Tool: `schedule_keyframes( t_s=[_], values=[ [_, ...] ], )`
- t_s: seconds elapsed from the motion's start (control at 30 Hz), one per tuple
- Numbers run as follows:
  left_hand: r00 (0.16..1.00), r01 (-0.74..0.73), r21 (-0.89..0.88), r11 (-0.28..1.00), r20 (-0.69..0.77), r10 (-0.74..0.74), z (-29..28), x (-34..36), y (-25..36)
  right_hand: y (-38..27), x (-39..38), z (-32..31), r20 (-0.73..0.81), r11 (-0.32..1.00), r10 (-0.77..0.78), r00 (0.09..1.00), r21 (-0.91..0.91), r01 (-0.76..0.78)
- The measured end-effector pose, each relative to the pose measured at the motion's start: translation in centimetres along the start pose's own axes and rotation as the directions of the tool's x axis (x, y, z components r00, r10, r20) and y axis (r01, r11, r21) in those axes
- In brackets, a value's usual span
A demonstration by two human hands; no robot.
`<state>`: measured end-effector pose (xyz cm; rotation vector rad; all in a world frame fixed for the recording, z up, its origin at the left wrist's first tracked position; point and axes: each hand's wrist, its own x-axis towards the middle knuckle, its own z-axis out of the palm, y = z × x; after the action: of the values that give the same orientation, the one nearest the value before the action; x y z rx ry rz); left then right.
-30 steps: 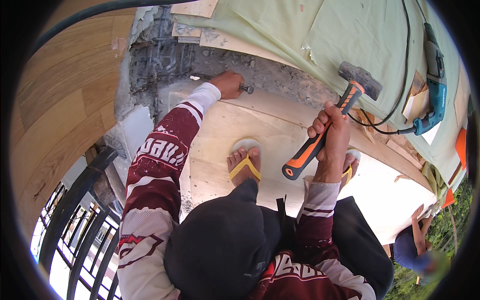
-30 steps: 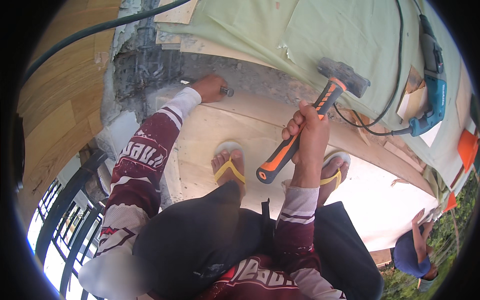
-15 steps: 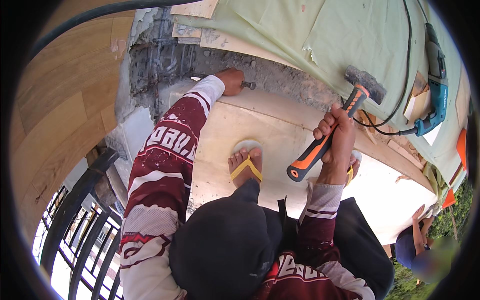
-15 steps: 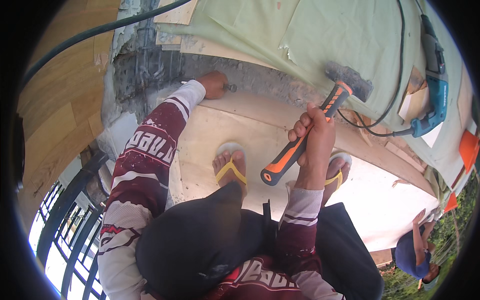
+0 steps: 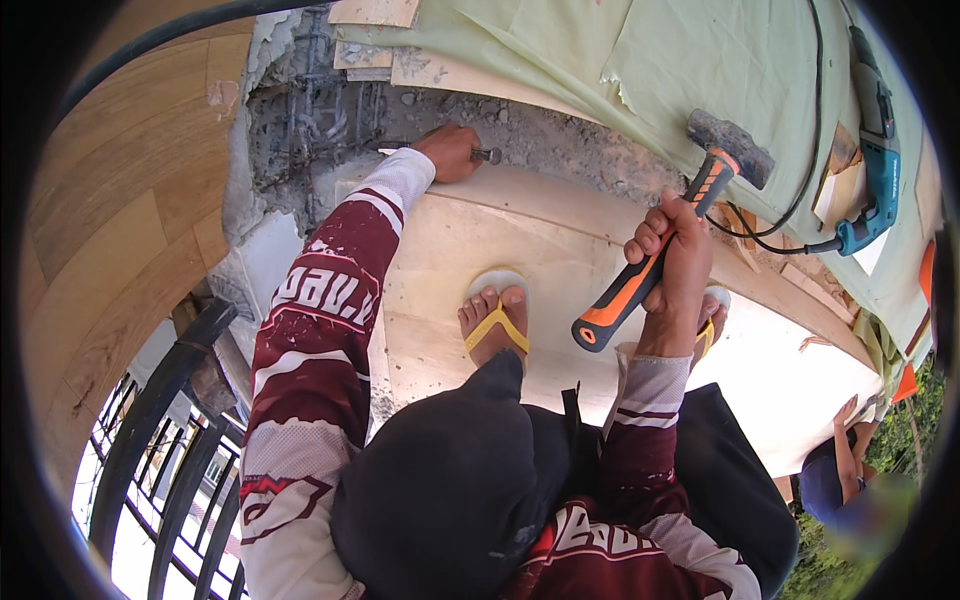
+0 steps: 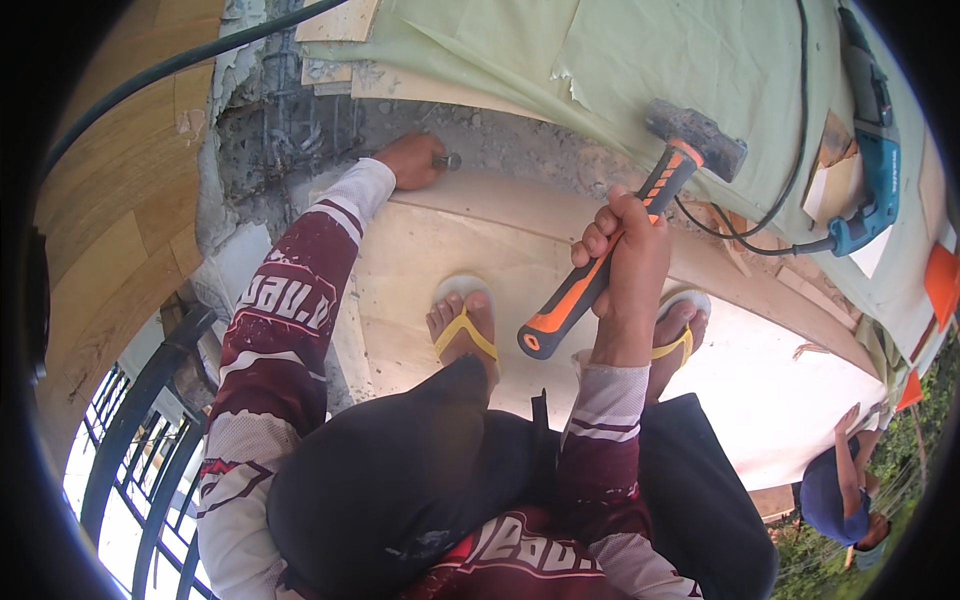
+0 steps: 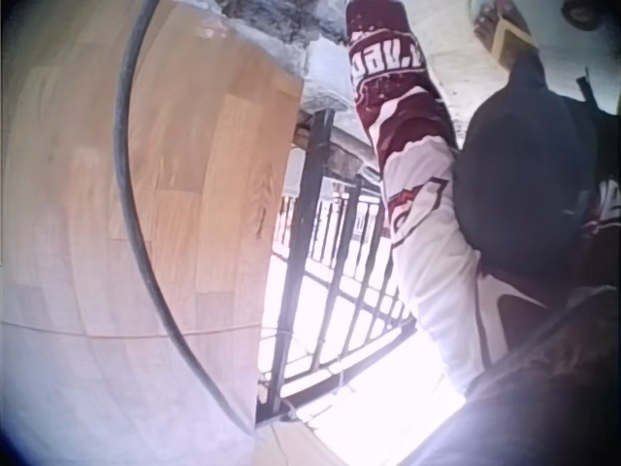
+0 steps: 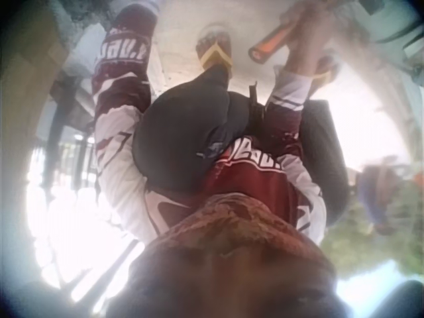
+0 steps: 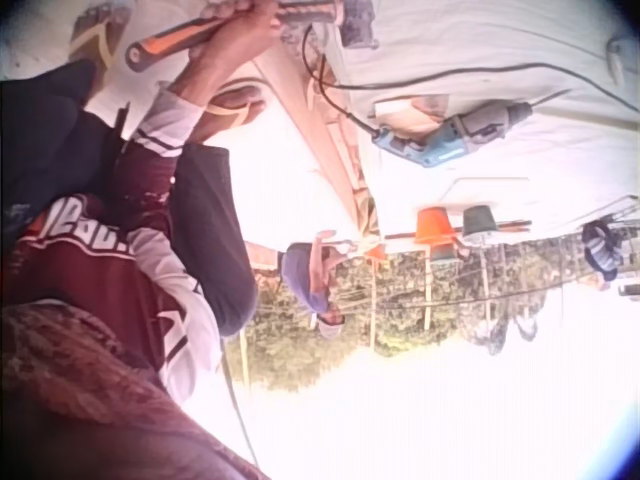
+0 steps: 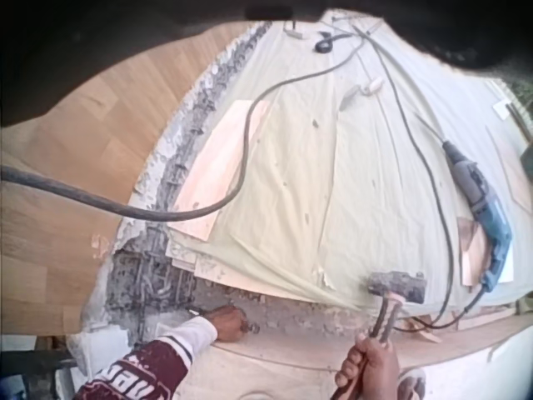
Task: The person uses a hammer and chisel to chip away at the edge of a tiled floor, likely to remove excess material or adjust the fit of the tiles. The person repeatedly strikes the chisel with the hammer along the tile edge.
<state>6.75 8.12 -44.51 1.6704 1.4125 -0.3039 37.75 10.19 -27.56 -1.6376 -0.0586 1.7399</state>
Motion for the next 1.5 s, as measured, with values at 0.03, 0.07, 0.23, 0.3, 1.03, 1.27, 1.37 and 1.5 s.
schedule_keyframes(
  t_s=[0.03, 0.07, 0.23, 0.3, 1.03, 1.27, 1.37, 1.5],
  values=[
    [0.999, -0.026, 0.016, 1.000, -0.019, 0.027, 0.1, 0.2, -0.1, 0.0, -0.1, 0.2, 0.018, 1.000, -0.017, 1.000, -0.004, 0.017],
    [1.000, -0.005, 0.033, 0.999, 0.009, 0.005, 0.2, 0.4, 0.0, 0.1, -0.3, 0.4, 0.003, 1.000, -0.021, 1.000, -0.008, 0.021],
    [0.994, 0.043, 0.054, 0.998, 0.095, -0.048, 0.0, 0.8, 1.0, 1.7, -2.0, 2.1, -0.043, 0.992, -0.124, 0.991, -0.009, 0.123],
    [0.993, 0.058, 0.033, 0.998, 0.105, -0.061, -0.4, 0.5, 1.5, 3.2, -3.1, 2.8, -0.042, 0.983, -0.182, 0.982, 0.014, 0.183],
    [0.996, 0.042, -0.001, 0.999, -0.084, -0.042, 1.3, 1.2, -0.3, 10.7, -5.5, 4.0, -0.297, 0.927, -0.222, 0.929, 0.231, 0.295],
    [0.993, 0.018, -0.006, 1.000, -0.116, -0.019, 1.2, 0.9, -0.8, 11.4, -3.3, 6.6, 0.120, 0.930, 0.366, 0.923, -0.023, -0.366],
    [0.989, 0.093, -0.029, 0.995, -0.112, -0.096, 0.9, 0.5, -1.2, 10.3, -3.5, 5.0, 0.103, 0.964, 0.263, 0.959, 0.001, -0.265],
    [0.991, 0.117, -0.053, 0.992, -0.053, -0.120, 1.0, 0.7, -1.1, 8.7, -4.5, 4.0, -0.173, 0.986, -0.028, 0.985, 0.158, 0.056]
  ],
)
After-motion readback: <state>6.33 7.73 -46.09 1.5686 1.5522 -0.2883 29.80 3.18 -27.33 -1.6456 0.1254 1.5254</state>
